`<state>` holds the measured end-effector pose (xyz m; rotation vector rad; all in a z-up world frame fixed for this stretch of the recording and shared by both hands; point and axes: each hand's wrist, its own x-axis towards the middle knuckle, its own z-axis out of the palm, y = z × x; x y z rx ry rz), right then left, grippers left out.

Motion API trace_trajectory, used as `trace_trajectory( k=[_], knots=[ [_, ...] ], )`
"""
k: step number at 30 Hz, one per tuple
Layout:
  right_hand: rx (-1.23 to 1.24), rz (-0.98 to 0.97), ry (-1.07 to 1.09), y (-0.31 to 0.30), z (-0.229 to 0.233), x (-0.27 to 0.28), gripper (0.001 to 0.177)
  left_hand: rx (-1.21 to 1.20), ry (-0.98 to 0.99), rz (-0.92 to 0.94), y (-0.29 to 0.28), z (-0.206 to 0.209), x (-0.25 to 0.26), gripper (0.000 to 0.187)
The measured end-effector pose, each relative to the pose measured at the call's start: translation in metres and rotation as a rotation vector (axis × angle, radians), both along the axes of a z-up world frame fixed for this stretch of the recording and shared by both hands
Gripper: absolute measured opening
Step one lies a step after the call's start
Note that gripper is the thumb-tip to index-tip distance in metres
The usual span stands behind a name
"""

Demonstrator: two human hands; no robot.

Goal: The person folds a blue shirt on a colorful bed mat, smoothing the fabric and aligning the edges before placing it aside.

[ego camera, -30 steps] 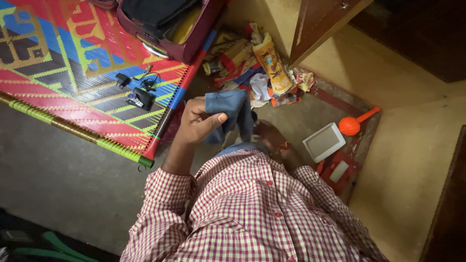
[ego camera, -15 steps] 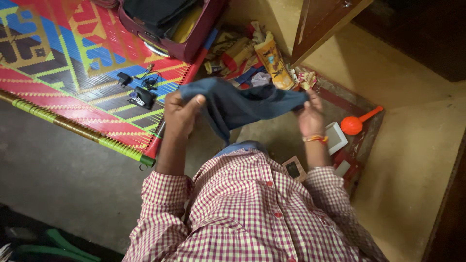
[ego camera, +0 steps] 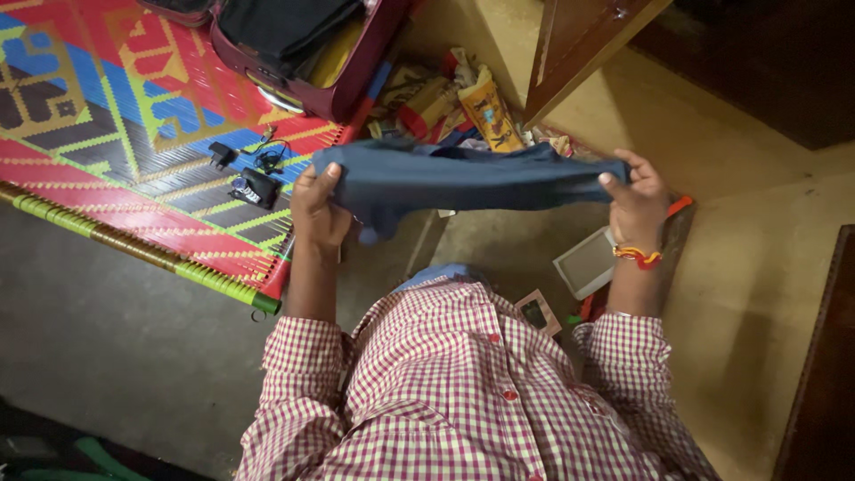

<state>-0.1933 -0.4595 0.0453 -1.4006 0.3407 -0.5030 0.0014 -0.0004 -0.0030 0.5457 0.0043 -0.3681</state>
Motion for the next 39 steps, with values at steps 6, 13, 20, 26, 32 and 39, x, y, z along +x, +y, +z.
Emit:
trace_trajectory(
  k=[6,13,20,26,32,39],
  knots=[
    [0.152,0.126,0.146,-0.007,0.01,-0.011,0.049,0.04,0.172,-0.131,-0.007,-0.013,-0.005,0.021],
    [0.103,0.037,0.144,-0.006,-0.001,-0.017,0.068,0.062,0.08,-0.106,-0.003,-0.012,-0.009,0.018],
    [0.038,0.033,0.132,-0.03,-0.03,-0.035,0.049,0.193,-0.009,0.058,0.001,-0.038,-0.007,0.024],
    [0.009,0.051,0.131,0.0,0.003,-0.032,0.033,0.189,-0.065,0.126,0.003,-0.033,-0.013,0.035],
    [-0.78,-0.025,0.438,0.03,0.042,-0.027,0.036,0.203,-0.101,0.134,0.004,-0.005,-0.023,0.06],
    [-1.077,-0.113,0.52,0.037,0.059,-0.022,0.031,0.434,-0.103,0.001,0.006,-0.021,-0.029,0.044]
  ],
)
